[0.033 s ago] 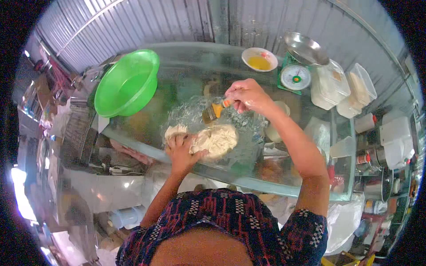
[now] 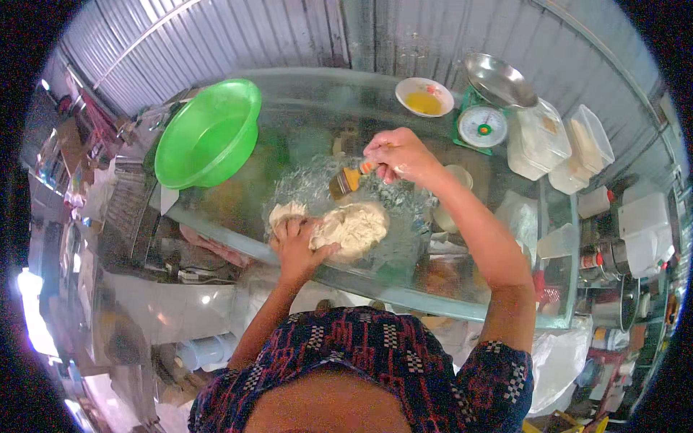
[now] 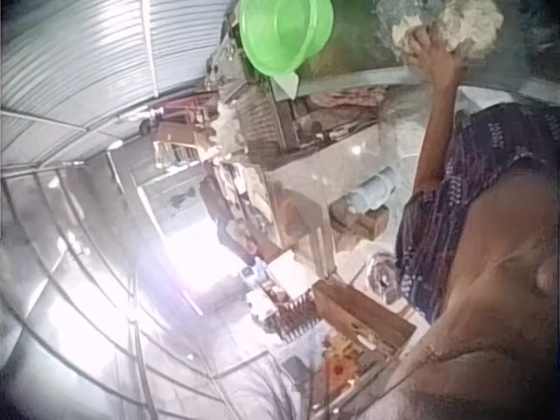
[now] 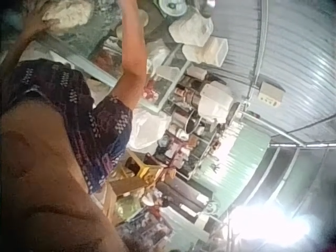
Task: Manually knead a large piece of dough on a glass tabletop.
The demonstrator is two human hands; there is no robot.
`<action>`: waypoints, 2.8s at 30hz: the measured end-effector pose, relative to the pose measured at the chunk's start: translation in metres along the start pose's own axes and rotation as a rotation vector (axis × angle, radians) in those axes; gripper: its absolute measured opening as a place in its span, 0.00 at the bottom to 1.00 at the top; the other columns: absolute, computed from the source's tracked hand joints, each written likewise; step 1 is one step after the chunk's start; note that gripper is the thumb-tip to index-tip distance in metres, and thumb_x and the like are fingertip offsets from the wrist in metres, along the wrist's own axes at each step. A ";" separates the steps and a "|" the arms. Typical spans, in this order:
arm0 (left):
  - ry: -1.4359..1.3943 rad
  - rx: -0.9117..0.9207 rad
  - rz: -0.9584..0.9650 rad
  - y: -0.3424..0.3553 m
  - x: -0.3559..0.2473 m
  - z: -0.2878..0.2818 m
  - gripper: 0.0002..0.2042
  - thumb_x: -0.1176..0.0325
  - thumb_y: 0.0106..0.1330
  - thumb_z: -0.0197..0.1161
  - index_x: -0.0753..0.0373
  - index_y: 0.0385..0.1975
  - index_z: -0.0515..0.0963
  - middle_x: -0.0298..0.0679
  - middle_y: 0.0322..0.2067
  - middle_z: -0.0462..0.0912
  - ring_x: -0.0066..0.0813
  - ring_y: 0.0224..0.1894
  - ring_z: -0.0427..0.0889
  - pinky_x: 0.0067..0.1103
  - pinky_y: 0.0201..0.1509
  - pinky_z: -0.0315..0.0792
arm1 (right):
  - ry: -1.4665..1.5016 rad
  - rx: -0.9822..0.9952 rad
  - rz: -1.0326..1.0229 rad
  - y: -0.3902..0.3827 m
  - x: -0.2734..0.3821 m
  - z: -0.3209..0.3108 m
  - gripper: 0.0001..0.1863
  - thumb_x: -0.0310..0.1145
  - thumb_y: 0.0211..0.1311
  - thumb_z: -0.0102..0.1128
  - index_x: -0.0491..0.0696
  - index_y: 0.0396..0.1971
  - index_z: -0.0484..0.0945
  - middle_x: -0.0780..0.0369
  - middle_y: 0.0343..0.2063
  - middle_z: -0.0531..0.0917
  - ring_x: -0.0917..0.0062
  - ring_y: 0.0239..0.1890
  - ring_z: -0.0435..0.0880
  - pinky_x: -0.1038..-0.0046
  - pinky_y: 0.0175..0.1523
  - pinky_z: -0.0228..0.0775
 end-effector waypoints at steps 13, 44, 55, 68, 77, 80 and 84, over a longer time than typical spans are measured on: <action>-0.015 -0.003 -0.046 -0.003 0.006 0.002 0.32 0.37 0.43 0.69 0.55 0.43 0.80 0.38 0.49 0.72 0.43 0.59 0.62 0.45 0.59 0.51 | -0.513 0.123 -0.074 0.041 0.007 0.068 0.14 0.32 0.57 0.57 0.37 0.36 0.80 0.61 0.19 0.79 0.79 0.16 0.77 0.76 0.21 0.71; 0.087 -0.037 0.089 -0.007 0.006 0.006 0.31 0.40 0.46 0.69 0.57 0.44 0.78 0.41 0.49 0.71 0.48 0.57 0.64 0.45 0.55 0.55 | 0.355 -1.053 -0.173 0.081 -0.120 -0.182 0.09 0.33 0.62 0.55 0.42 0.33 0.74 0.60 0.21 0.77 0.75 0.16 0.77 0.75 0.16 0.64; -0.015 0.066 0.193 0.013 0.007 -0.005 0.27 0.45 0.50 0.68 0.58 0.45 0.76 0.40 0.46 0.73 0.46 0.54 0.67 0.44 0.55 0.55 | 0.636 -0.689 0.231 0.043 -0.141 -0.152 0.46 0.56 0.55 0.65 0.49 0.67 0.53 0.54 0.33 0.76 0.64 0.25 0.82 0.68 0.23 0.74; -0.322 0.316 0.312 -0.002 0.057 -0.024 0.44 0.54 0.43 0.76 0.56 0.64 0.65 0.48 0.64 0.64 0.54 0.68 0.56 0.40 0.70 0.52 | -1.152 0.053 -0.563 -0.064 -0.080 0.139 0.47 0.53 0.41 0.72 0.53 0.64 0.64 0.53 0.59 0.69 0.52 0.63 0.63 0.45 0.65 0.52; 0.021 0.130 0.658 0.032 0.048 -0.001 0.34 0.39 0.51 0.64 0.52 0.55 0.74 0.41 0.50 0.74 0.43 0.55 0.70 0.38 0.50 0.67 | -1.183 -0.001 -0.600 -0.030 -0.107 0.127 0.48 0.59 0.36 0.68 0.55 0.61 0.67 0.55 0.56 0.71 0.57 0.56 0.69 0.49 0.61 0.58; -0.027 0.210 0.619 0.053 0.047 0.000 0.30 0.41 0.53 0.64 0.53 0.52 0.76 0.43 0.43 0.78 0.44 0.49 0.76 0.37 0.46 0.71 | -1.133 -0.057 -0.594 -0.016 -0.095 0.120 0.42 0.56 0.36 0.69 0.54 0.56 0.72 0.56 0.48 0.77 0.60 0.47 0.77 0.56 0.54 0.68; -0.210 0.409 0.505 0.091 0.049 0.008 0.28 0.41 0.56 0.63 0.56 0.49 0.76 0.47 0.38 0.81 0.49 0.41 0.80 0.39 0.43 0.74 | -1.014 -0.019 -0.422 0.015 -0.092 0.107 0.34 0.57 0.36 0.70 0.49 0.42 0.78 0.57 0.35 0.82 0.60 0.34 0.82 0.60 0.39 0.74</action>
Point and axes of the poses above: each hand's wrist, its own y-axis towards the middle knuckle, its own z-axis out of the palm, x = y × z, the point moved 5 cm from there along y, towards the middle knuckle
